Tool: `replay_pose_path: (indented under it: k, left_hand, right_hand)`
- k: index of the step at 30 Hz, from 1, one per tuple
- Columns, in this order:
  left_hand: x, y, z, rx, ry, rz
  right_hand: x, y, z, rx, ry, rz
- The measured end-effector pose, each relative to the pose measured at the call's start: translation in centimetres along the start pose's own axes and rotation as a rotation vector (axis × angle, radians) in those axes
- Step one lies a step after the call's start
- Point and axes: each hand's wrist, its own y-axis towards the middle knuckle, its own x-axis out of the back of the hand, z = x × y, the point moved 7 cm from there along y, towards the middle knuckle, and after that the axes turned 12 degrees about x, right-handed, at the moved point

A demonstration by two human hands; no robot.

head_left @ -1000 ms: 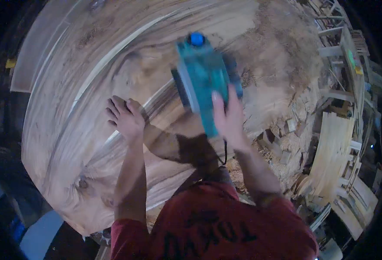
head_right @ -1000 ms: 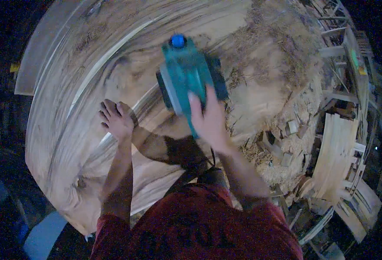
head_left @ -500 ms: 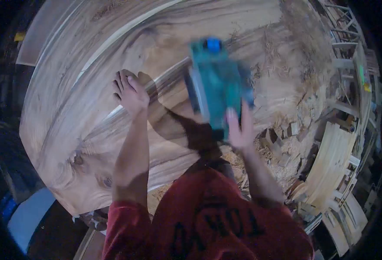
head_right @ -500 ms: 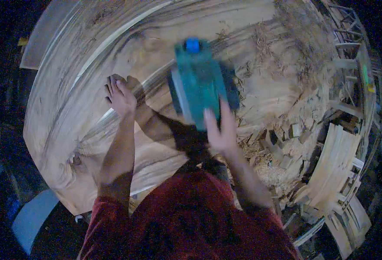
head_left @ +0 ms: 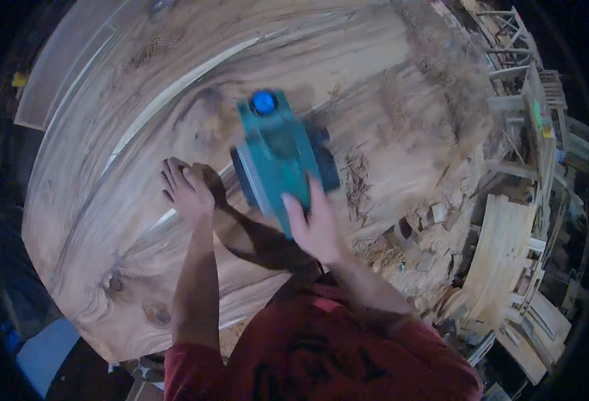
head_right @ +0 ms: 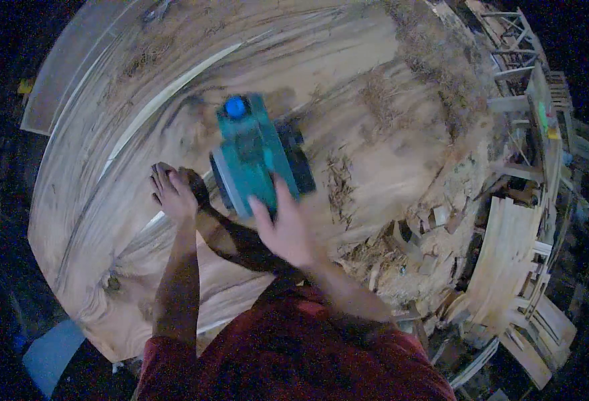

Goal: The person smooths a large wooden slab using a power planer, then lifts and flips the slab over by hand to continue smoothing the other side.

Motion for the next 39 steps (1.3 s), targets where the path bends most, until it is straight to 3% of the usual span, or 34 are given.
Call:
replay_pose_path:
  k: [2,6,10,12,14,15,16,18,20,22,23,27,29,30,32,34,35,36,38,39]
  left_hand:
    - [-0.5,-0.2,-0.7,-0.035,0.206,-0.066]
    - [-0.9,-0.1,-0.8,-0.055,0.254,-0.126]
    - [-1.1,-0.3,-0.6,-0.123,0.279,-0.129]
    - [-0.7,-0.4,-0.4,-0.156,0.218,-0.145]
    - [-0.8,-0.1,-0.4,-0.126,0.228,-0.135]
    - [-0.8,-0.1,-0.5,-0.112,0.234,-0.126]
    - [-0.9,-0.2,-0.5,-0.118,0.234,-0.114]
    - [-0.8,-0.2,-0.5,-0.125,0.234,-0.098]
    - [-1.2,0.1,-0.2,-0.085,0.236,-0.063]
    - [-1.9,0.3,-0.8,-0.058,0.246,-0.029]
    - [-2.4,0.0,-1.7,-0.052,0.253,-0.014]
    - [-5.4,-2.4,-6.6,-0.074,0.187,-0.019]
    - [-6.8,-3.2,-9.2,-0.058,0.172,-0.027]
    - [-7.2,-3.4,-10.3,-0.047,0.163,-0.033]
    - [-6.8,-3.4,-11.9,-0.071,0.216,-0.024]
    - [-6.5,-3.3,-12.4,-0.054,0.251,-0.010]
    - [-6.3,-3.3,-12.8,-0.058,0.245,-0.017]
    - [-6.0,-3.5,-13.0,-0.053,0.243,-0.025]
    - [-6.2,-3.6,-12.9,-0.058,0.247,-0.042]
    - [-6.5,-3.4,-12.5,-0.065,0.255,-0.049]
  right_hand:
    - [-0.8,8.6,0.3,0.090,-0.014,-0.079]
    - [-1.3,24.3,-0.6,0.214,-0.142,-0.044]
    - [0.5,24.0,-1.8,0.182,-0.132,-0.038]
    - [3.0,18.7,-2.3,0.195,-0.226,-0.067]
    - [6.1,10.3,-1.9,0.046,-0.083,-0.032]
    - [7.2,5.3,-3.8,-0.159,0.004,-0.006]
    - [9.3,0.5,-3.7,-0.058,-0.058,-0.043]
    - [13.0,-9.6,-3.0,-0.068,-0.156,-0.011]
    - [15.8,-21.8,-7.4,-0.319,-0.020,-0.036]
    - [17.4,-26.9,-7.4,-0.150,-0.059,-0.027]
    - [17.4,-26.1,-7.6,-0.163,-0.075,-0.018]
    - [16.1,-17.8,-5.8,-0.213,-0.111,-0.046]
    - [14.8,-9.5,-5.3,-0.170,-0.024,-0.064]
    - [14.8,-4.7,-4.2,0.036,-0.246,-0.123]
    - [13.7,4.8,-5.2,-0.027,-0.065,-0.174]
    - [13.7,15.5,-4.3,0.119,-0.223,-0.257]
    - [13.2,20.7,-5.5,0.123,-0.162,-0.221]
    - [13.0,25.0,-5.9,0.249,-0.177,-0.248]
    - [12.4,31.0,-7.7,0.161,-0.128,-0.172]
    - [12.5,30.3,-6.3,0.116,-0.096,-0.106]
